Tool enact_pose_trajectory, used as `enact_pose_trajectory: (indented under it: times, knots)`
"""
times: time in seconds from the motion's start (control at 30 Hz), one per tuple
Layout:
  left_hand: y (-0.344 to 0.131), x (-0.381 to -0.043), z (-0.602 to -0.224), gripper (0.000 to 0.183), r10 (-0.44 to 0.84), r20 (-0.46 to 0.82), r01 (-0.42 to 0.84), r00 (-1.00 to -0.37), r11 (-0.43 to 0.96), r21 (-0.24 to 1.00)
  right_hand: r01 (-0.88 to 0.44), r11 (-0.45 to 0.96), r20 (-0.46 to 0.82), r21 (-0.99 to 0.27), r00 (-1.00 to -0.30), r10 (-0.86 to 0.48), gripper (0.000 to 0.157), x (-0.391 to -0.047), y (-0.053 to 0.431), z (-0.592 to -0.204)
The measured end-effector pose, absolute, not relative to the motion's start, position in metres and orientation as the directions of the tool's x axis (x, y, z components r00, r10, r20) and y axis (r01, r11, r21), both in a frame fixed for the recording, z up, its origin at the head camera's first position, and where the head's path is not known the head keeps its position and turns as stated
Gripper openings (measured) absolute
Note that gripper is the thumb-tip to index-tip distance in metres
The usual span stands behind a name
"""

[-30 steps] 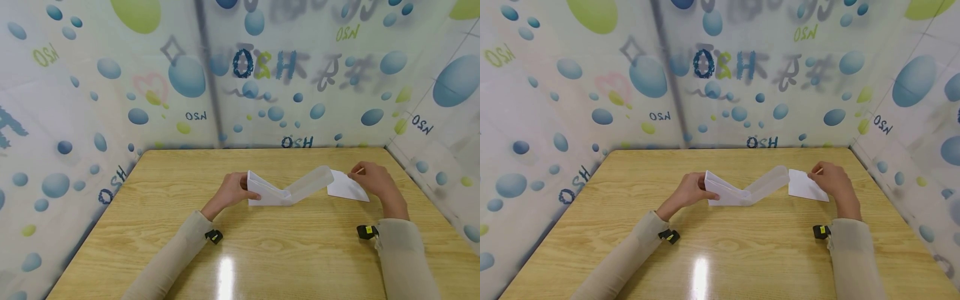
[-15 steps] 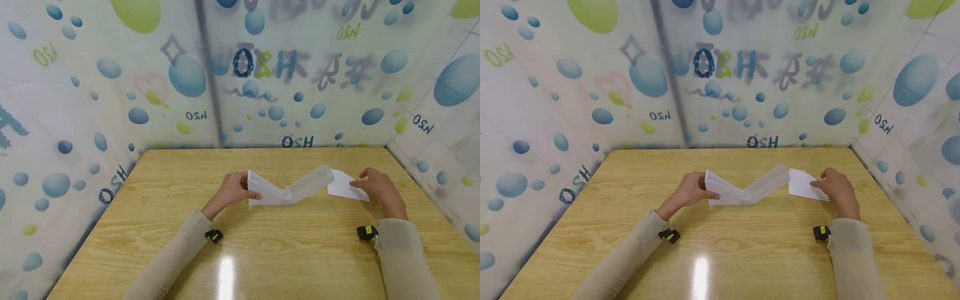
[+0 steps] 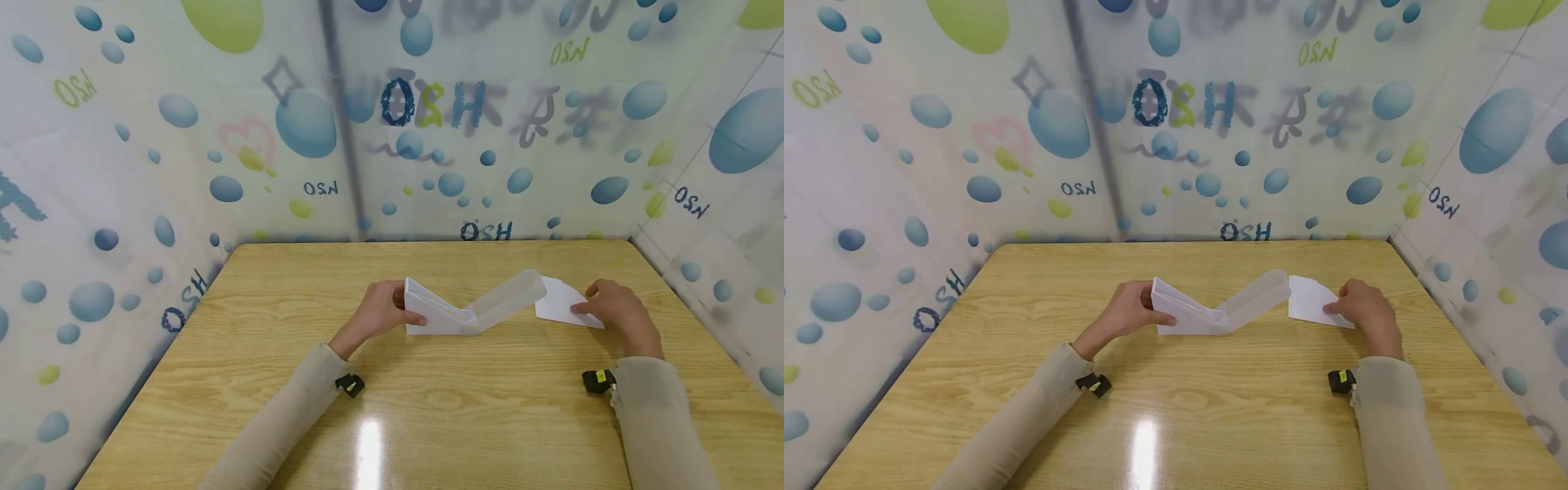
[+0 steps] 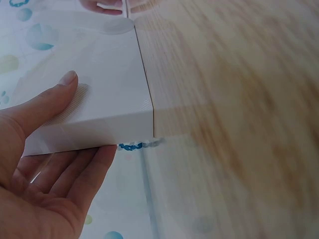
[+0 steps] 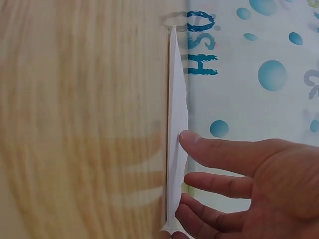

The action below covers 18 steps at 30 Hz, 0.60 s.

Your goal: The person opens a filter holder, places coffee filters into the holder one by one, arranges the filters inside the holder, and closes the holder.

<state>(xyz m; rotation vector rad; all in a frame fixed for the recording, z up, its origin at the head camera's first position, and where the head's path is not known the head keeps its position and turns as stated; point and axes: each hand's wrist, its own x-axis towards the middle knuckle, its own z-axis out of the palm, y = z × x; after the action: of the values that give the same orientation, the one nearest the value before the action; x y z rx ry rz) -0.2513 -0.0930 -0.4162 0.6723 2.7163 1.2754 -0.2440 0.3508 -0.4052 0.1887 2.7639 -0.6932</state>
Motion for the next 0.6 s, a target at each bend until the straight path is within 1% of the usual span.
enact_pose_trajectory:
  times: [0.33,0.6]
  knots:
    - [-0.0929,-0.2507,-0.4162,0.036,0.418,0.116,0.356,-0.901,0.561,0.747,0.246,0.856,-0.343,-0.456,-0.935,0.086,0.066,-0.2465,0.3502,-0.411]
    - [-0.0927,-0.2507,-0.4155,0.036,0.414,0.125,0.363,-0.902,0.568,0.739,0.244,0.854,-0.33,-0.459,-0.94,0.092,0.064,-0.2485,0.3495,-0.4118]
